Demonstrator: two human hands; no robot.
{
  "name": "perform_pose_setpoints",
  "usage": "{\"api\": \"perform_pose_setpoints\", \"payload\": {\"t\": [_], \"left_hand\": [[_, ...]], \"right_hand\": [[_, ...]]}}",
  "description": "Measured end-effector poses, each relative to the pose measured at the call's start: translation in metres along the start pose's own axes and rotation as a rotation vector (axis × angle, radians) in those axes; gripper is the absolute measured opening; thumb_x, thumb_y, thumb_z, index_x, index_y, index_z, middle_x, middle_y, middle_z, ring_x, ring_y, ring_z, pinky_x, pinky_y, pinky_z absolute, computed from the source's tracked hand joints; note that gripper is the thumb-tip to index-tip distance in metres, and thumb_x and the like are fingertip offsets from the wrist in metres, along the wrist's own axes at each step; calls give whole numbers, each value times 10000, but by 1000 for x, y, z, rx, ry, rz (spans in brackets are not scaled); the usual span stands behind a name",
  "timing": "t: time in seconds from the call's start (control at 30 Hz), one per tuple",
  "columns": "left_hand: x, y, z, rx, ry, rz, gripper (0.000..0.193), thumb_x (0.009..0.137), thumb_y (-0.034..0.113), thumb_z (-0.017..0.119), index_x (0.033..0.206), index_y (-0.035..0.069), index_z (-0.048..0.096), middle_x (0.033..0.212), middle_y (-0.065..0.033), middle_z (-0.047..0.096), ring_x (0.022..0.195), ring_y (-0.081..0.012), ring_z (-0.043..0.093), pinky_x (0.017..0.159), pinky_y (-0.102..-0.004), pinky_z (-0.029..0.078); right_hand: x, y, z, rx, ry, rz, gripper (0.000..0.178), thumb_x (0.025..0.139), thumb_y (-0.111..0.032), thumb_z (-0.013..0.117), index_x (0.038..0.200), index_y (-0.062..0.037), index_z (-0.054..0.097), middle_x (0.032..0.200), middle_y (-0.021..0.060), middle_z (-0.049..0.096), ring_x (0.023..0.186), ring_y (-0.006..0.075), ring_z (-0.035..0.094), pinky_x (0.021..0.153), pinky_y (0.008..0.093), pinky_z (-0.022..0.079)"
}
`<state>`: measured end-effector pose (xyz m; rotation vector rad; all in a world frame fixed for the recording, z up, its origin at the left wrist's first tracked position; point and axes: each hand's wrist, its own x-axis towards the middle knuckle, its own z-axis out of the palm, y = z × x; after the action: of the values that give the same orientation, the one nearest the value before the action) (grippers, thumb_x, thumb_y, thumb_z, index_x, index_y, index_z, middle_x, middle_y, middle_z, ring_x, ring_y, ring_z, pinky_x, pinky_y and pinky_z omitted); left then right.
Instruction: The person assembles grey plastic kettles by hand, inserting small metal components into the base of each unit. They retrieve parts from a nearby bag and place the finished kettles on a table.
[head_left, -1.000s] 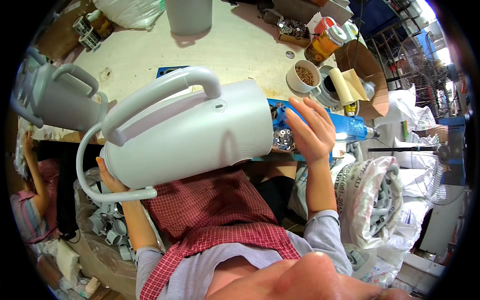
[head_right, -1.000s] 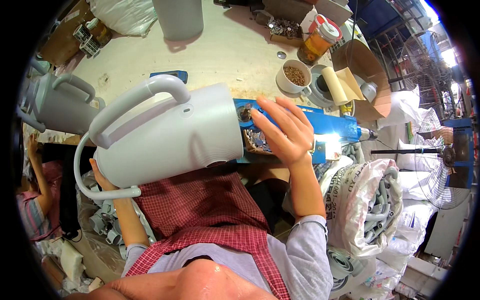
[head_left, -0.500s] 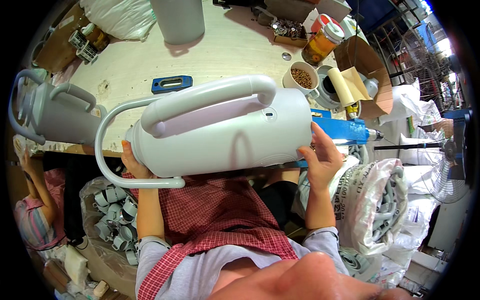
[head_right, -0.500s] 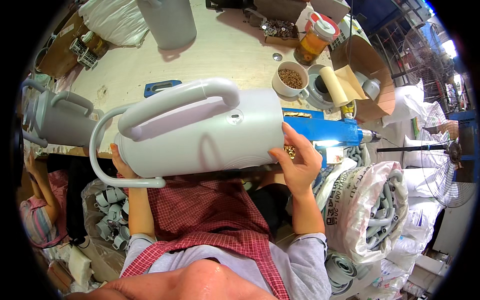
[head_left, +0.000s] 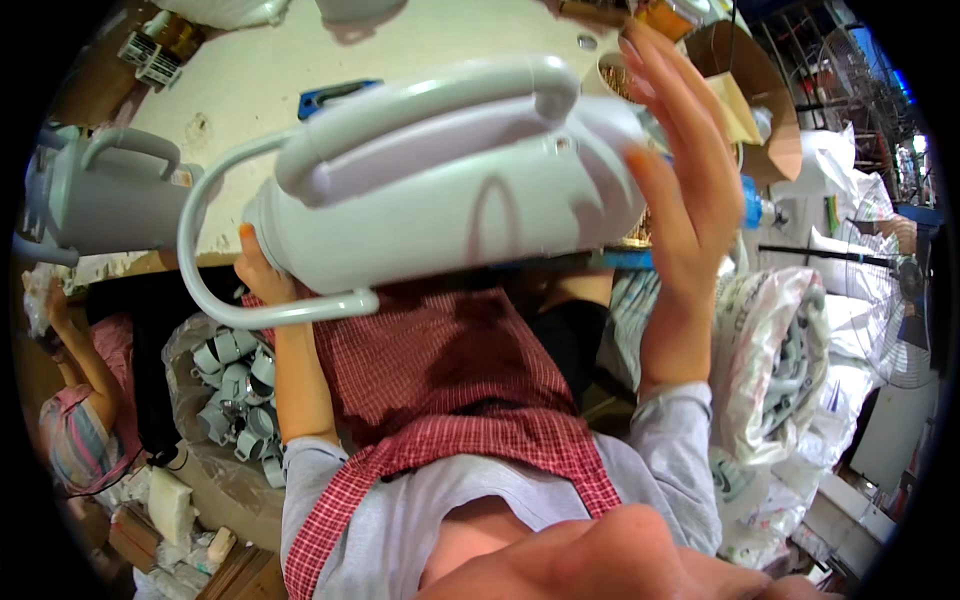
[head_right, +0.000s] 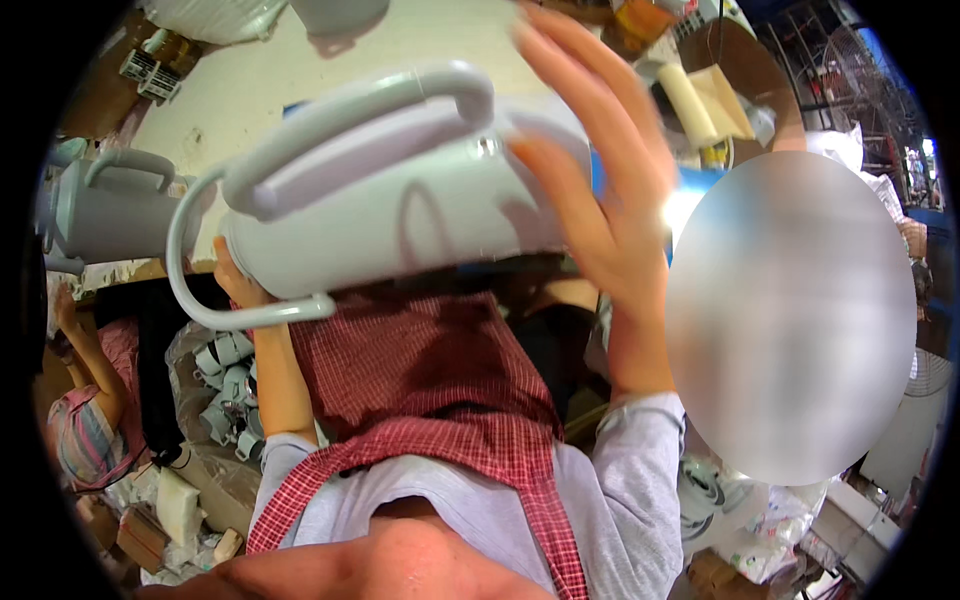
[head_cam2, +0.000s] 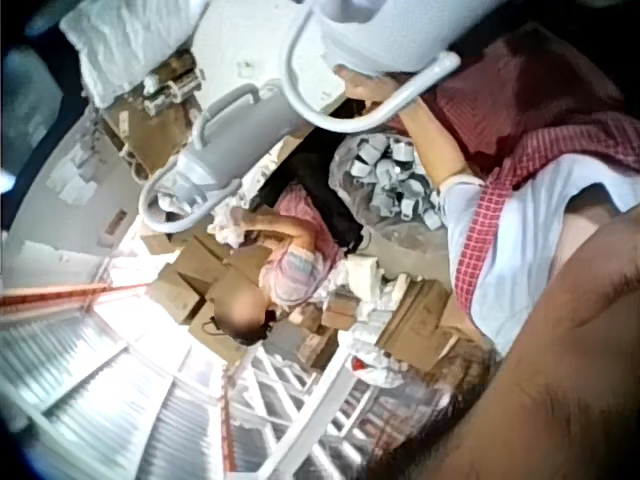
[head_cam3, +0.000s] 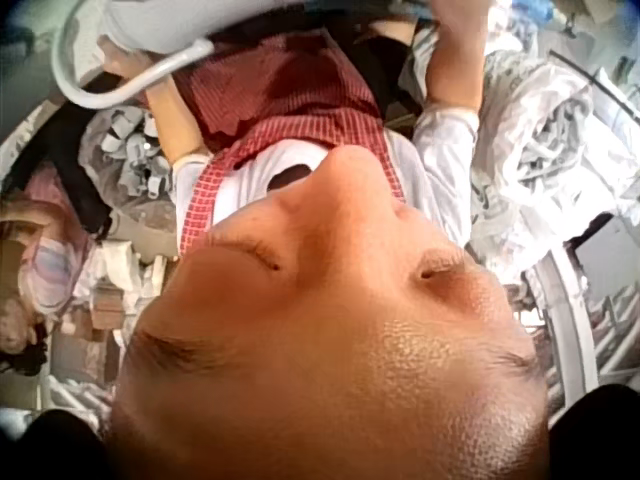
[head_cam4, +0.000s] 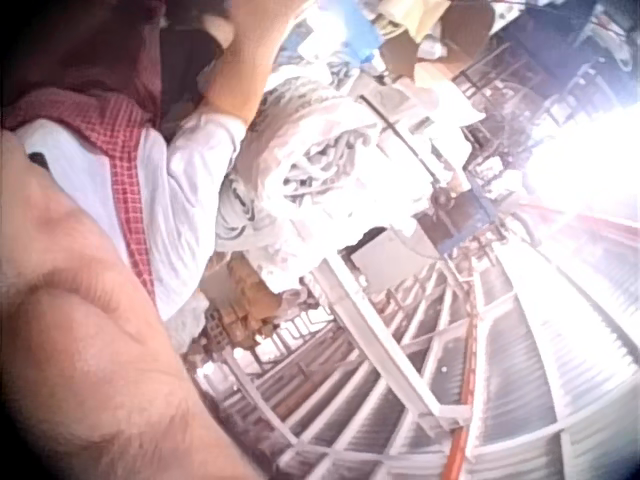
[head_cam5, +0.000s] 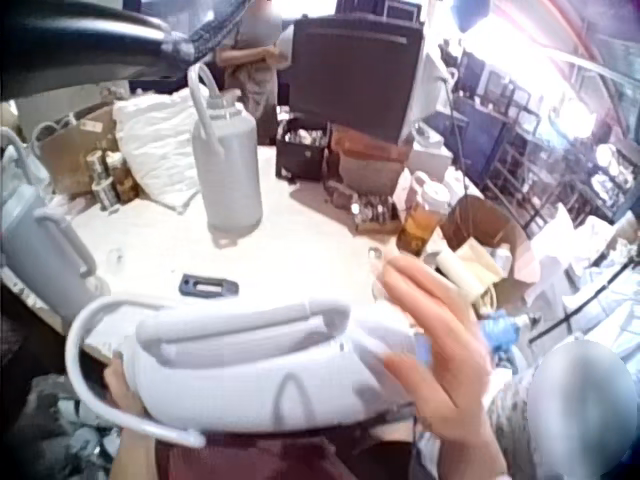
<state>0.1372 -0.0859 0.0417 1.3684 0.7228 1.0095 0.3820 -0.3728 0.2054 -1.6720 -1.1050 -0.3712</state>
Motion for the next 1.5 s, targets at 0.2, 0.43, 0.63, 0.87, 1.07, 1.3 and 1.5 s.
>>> {"api": "perform_pose_setpoints", "payload": {"t": [0.2, 0.43, 0.63, 0.87, 1.07, 1.3, 1.5], "left_hand": [[-2, 18, 24, -143, 82, -27, 517, 1042, 393, 467, 890, -52, 680, 787, -86, 691, 689, -136, 641, 614, -288, 520], [10, 14, 17, -111, 32, -70, 506, 1035, 388, 489, 814, -24, 682, 745, -60, 674, 646, -121, 616, 589, -261, 484], [5, 14, 13, -118, 52, -32, 500, 1035, 394, 493, 832, -24, 677, 746, -58, 671, 638, -122, 613, 579, -266, 484], [8, 20, 8, -46, 133, 33, 460, 1036, 360, 502, 844, -21, 673, 769, -66, 672, 669, -124, 608, 603, -291, 507], [27, -41, -32, 243, 146, 60, 430, 1039, 343, 493, 1085, -45, 672, 973, -106, 698, 828, -153, 640, 731, -314, 557], [2, -32, 13, 229, -36, 2, 426, 1041, 351, 480, 1099, -30, 661, 985, -101, 693, 842, -159, 642, 744, -318, 556], [-16, -1, 28, 138, -209, -26, 424, 1043, 358, 469, 1111, -18, 652, 995, -96, 689, 854, -164, 644, 754, -321, 555]], "right_hand": [[14, 10, 22, 346, -273, 381, 464, 838, 4, 687, 1292, 28, 596, 1169, 100, 654, 1052, 148, 614, 889, 271, 494], [2, 28, 14, 565, -337, 344, 459, 843, 32, 700, 1287, 44, 588, 1119, 68, 646, 996, 136, 626, 862, 255, 505], [4, 10, 11, 211, -361, 232, 410, 803, -43, 725, 1194, 38, 632, 1066, 118, 690, 969, 186, 666, 948, 333, 485], [-1, 12, 12, -10, -284, 79, 376, 781, -112, 717, 1140, -15, 667, 956, 166, 716, 960, 268, 712, 1129, 470, 333], [-12, 15, 15, -115, -234, 179, 388, 791, -278, 736, 1158, -155, 697, 950, 142, 691, 955, 342, 580, 851, 455, 498], [-14, 15, 22, -20, -252, 100, 372, 811, -294, 721, 1156, -162, 684, 1023, 71, 710, 995, 284, 642, 1062, 471, 398], [-25, 5, 17, -57, -197, 245, 397, 814, -310, 726, 1167, -139, 665, 1058, 87, 696, 1117, 315, 584, 920, 435, 494]]}}
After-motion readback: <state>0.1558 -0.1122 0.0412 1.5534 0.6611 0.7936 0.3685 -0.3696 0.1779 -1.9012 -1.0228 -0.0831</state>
